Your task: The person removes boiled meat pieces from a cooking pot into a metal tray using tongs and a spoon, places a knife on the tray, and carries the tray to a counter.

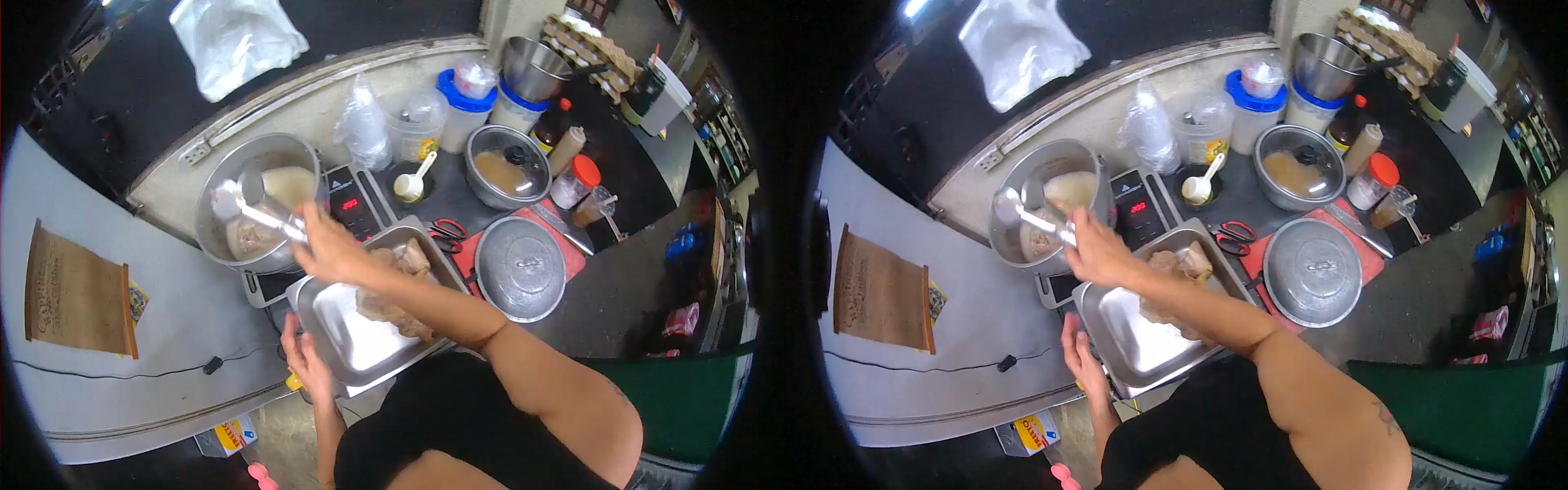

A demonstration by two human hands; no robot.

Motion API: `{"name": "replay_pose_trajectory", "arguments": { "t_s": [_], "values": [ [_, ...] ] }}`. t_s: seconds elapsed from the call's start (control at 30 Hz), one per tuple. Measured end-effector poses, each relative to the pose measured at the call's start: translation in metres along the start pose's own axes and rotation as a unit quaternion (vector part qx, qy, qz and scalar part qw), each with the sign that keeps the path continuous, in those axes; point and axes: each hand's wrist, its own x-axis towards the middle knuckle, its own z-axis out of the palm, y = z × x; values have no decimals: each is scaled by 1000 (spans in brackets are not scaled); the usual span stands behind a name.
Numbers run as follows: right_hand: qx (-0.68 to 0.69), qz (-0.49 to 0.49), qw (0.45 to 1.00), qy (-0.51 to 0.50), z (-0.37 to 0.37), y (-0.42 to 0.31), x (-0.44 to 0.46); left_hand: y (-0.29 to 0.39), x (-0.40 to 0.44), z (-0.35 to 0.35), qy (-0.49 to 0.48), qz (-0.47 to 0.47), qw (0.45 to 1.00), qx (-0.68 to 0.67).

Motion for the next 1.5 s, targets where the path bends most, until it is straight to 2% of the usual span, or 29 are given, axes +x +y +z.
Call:
{"name": "replay_pose_trajectory", "arguments": {
  "t_s": [0.03, 0.1, 0.13, 0.23, 0.27, 0.37, 0.43, 0.47, 0.5, 0.53, 0.57, 0.6, 0.63, 0.67, 0.7, 0.73, 0.77, 0.8, 0.87, 0.97, 1.0, 1.1, 1.2, 1.3, 1.37, 1.4, 1.43, 1.5],
  "values": [
    [55, -58, 997, 21, 0, 6, -20, 8, 4, 17, -26, -37, 992, -121],
    [122, -26, 992, -9, -9, 4, -59, 23, 13, 48, -75, -110, 926, -354],
    [135, -21, 990, -27, -14, 5, -75, 25, 17, 57, -125, -149, 888, -417],
    [94, 37, 993, -58, -36, 13, -115, 26, 16, 79, -195, -235, 871, -385],
    [97, 30, 993, -66, -46, 17, -124, 31, 13, 86, -215, -241, 861, -393],
    [119, 9, 987, -107, -85, 33, -144, 42, 10, 109, -204, -188, 897, -344],
    [145, 0, 978, -153, -123, 46, -156, 49, 6, 118, -225, -221, 888, -335],
    [97, 37, 990, -95, -143, 63, -164, 52, 5, 120, -235, -228, 880, -344],
    [61, 136, 988, -49, -168, 85, -169, 55, 3, 121, -241, -234, 873, -353],
    [-72, 162, 981, 78, -202, 98, -179, 61, -1, 124, -158, -256, 894, -331],
    [-166, 159, 963, 138, -230, 166, -202, 61, 0, 120, -165, -242, 907, -304],
    [-184, 240, 933, 197, -265, 214, -220, 59, 0, 110, -163, -228, 919, -276],
    [-380, 292, 872, 104, -295, 259, -244, 58, 0, 98, -153, -213, 933, -247],
    [-515, 282, 808, 36, -322, 269, -254, 65, 0, 91, -113, -206, 951, -203],
    [-543, 265, 796, 43, -342, 323, -283, 74, 4, 73, -116, -240, 951, -154],
    [-570, 248, 782, 50, -362, 376, -311, 81, 7, 60, -79, -198, 972, -100],
    [-575, 335, 746, 19, -368, 385, -320, 85, 12, 48, -47, -157, 986, -43],
    [-562, 387, 729, -58, -375, 373, -318, 87, 19, 34, -12, -132, 991, -1],
    [-559, 371, 740, -40, -383, 402, -324, 98, 37, 6, 30, -107, 992, 62],
    [-567, 384, 724, -81, -383, 380, -306, 109, 62, -29, 51, -64, 986, 148],
    [-585, 314, 748, -23, -391, 429, -327, 110, 71, -38, 49, -66, 980, 182],
    [-534, 319, 783, -22, -397, 414, -316, 109, 90, -51, 37, -84, 967, 240],
    [-501, 225, 834, 56, -402, 399, -334, 99, 97, -57, 28, -107, 969, 221],
    [-463, 244, 850, 52, -422, 361, -347, 73, 103, -66, 22, -114, 976, 184],
    [-492, 251, 832, 46, -430, 320, -351, 63, 103, -70, 16, -128, 982, 139],
    [-403, 337, 850, 37, -430, 280, -334, 59, 104, -72, 14, -134, 984, 120],
    [-416, 376, 828, 22, -424, 243, -315, 59, 102, -72, 19, -134, 986, 97],
    [-434, 183, 880, 69, -406, 188, -285, 61, 102, -71, 26, -134, 989, 50]
  ]
}}
